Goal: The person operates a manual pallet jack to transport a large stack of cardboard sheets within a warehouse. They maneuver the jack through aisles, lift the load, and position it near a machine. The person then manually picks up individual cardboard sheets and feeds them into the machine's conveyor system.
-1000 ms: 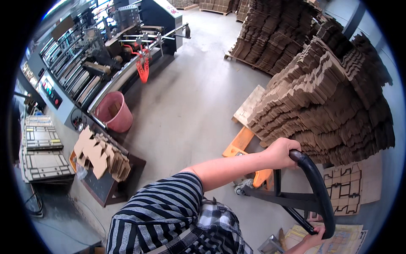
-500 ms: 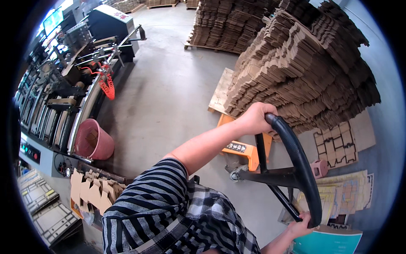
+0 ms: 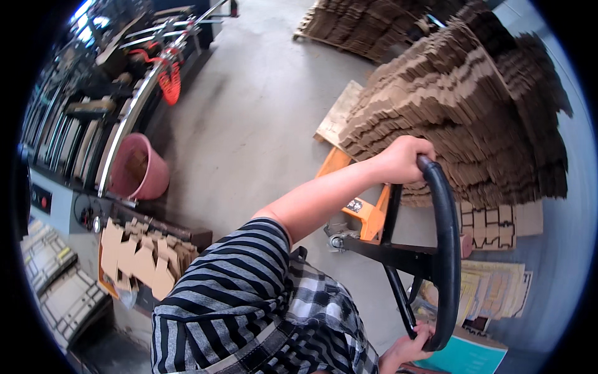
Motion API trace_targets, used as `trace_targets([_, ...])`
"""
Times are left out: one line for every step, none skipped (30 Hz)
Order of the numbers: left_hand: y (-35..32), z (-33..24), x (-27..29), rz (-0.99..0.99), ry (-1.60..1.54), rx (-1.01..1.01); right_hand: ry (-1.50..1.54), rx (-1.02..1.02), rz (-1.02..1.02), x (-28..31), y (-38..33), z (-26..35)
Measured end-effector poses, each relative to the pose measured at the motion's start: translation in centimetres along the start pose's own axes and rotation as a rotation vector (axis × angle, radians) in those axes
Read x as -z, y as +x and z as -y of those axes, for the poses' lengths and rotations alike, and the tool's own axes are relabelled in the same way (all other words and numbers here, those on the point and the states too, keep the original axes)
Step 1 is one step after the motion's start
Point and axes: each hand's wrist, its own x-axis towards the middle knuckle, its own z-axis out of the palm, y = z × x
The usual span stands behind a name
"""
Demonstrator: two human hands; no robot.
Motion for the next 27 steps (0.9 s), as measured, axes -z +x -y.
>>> trace_targets([-0.2, -0.2, 0.3, -0.013, 0.013, 0.002, -0.016, 0.000, 0.047, 0.0, -0.9, 0.4])
trace_targets([-0.7, -0.6, 0.7, -0.024, -0.032, 0.032, -0.033, 0.000, 0.095, 0.2, -1.8, 0.8])
trace_targets([-1.1, -1.3, 1.4, -0.039, -0.077, 0.054, -0.045, 0.009, 0.145, 0.6, -2.1, 1.1])
trace_targets([-1.4, -1.5, 1.5, -0.051, -0.061, 0.048, -0.053, 0.007, 0.224, 2.0, -2.2, 0.9])
trace_targets([-1.7, -1.6, 1.8, -0.064, -0.046, 0.044, -0.127, 0.002, 0.385, 3.5, -2.1, 0.7])
trace_targets([-2.3, -2.5, 2.5, -0.087, -0.010, 0.035, -0.181, -0.001, 0.561, 5.1, -1.7, 1.0])
trace_targets([-2.8, -3.0, 3.0, -0.095, -0.037, 0.077, -0.234, -0.011, 0.722, 5.0, -2.1, 2.1])
trace_targets([-3.4, -3.6, 3.4, -0.106, -0.064, 0.119, -0.233, -0.023, 0.846, 4.8, -2.2, 3.9])
trace_targets([-3.5, -4.3, 4.0, -0.117, -0.085, 0.154, -0.200, -0.003, 0.911, 5.2, -2.0, 4.3])
trace_targets([-3.7, -4.4, 4.1, -0.146, -0.006, 0.073, -0.161, 0.021, 0.971, 5.4, -2.0, 4.2])
trace_targets([-4.1, -4.6, 4.7, -0.147, 0.027, 0.069, -0.121, 0.048, 1.031, 5.5, -2.2, 4.2])
trace_targets([-4.8, -5.4, 4.9, -0.152, 0.052, 0.066, -0.079, 0.060, 1.053, 5.8, -2.5, 4.4])
trace_targets([-5.4, -6.2, 5.3, -0.160, 0.077, 0.063, -0.049, 0.057, 1.065, 6.1, -3.0, 4.6])
trace_targets([-5.9, -5.6, 5.5, -0.189, 0.080, 0.036, -0.018, 0.055, 1.080, 6.4, -3.7, 4.9])
trace_targets([-6.4, -5.9, 5.9, -0.195, 0.075, 0.032, 0.007, 0.061, 1.094, 6.4, -4.1, 5.5])
trace_targets([-7.0, -6.3, 6.2, -0.203, 0.071, 0.028, 0.031, 0.067, 1.110, 6.4, -4.6, 5.9])
trace_targets([-7.6, -6.9, 6.7, -0.211, 0.067, 0.023, 0.056, 0.072, 1.155, 6.4, -5.0, 6.3])
trace_targets([-8.1, -7.6, 7.1, -0.213, 0.179, 0.034, 0.071, 0.072, 1.192, 6.6, -5.4, 6.6])
trace_targets([-8.7, -8.2, 7.4, -0.218, 0.168, 0.049, 0.086, 0.072, 1.228, 6.8, -5.9, 7.0])
trace_targets([-9.3, -8.9, 7.7, -0.221, 0.155, 0.066, 0.099, 0.070, 1.261, 6.9, -6.4, 7.4])
trace_targets([-9.9, -9.7, 7.8, -0.224, 0.141, 0.081, 0.110, 0.070, 1.294, 7.2, -6.7, 7.8])
trace_targets([-10.5, -10.5, 8.1, -0.248, 0.156, 0.039, 0.119, 0.067, 1.322, 7.5, -7.0, 8.3])
trace_targets([-11.2, -11.2, 8.5, -0.262, 0.192, 0.057, 0.125, 0.061, 1.346, 7.7, -7.2, 8.8])
trace_targets([-11.7, -11.8, 8.5, -0.258, 0.219, 0.074, 0.225, 0.096, 1.358, 7.8, -7.6, 9.1])
trace_targets([-12.4, -12.5, 8.5, -0.252, 0.238, 0.090, 0.248, 0.123, 1.371, 8.1, -7.9, 9.3])
trace_targets([-13.0, -12.6, 9.0, -0.272, 0.288, 0.059, 0.258, 0.111, 1.346, 8.5, -8.7, 9.0])
trace_targets([-14.7, -13.3, 10.2, -0.325, 0.359, 0.024, 0.286, 0.115, 1.353, 8.9, -9.1, 8.2])
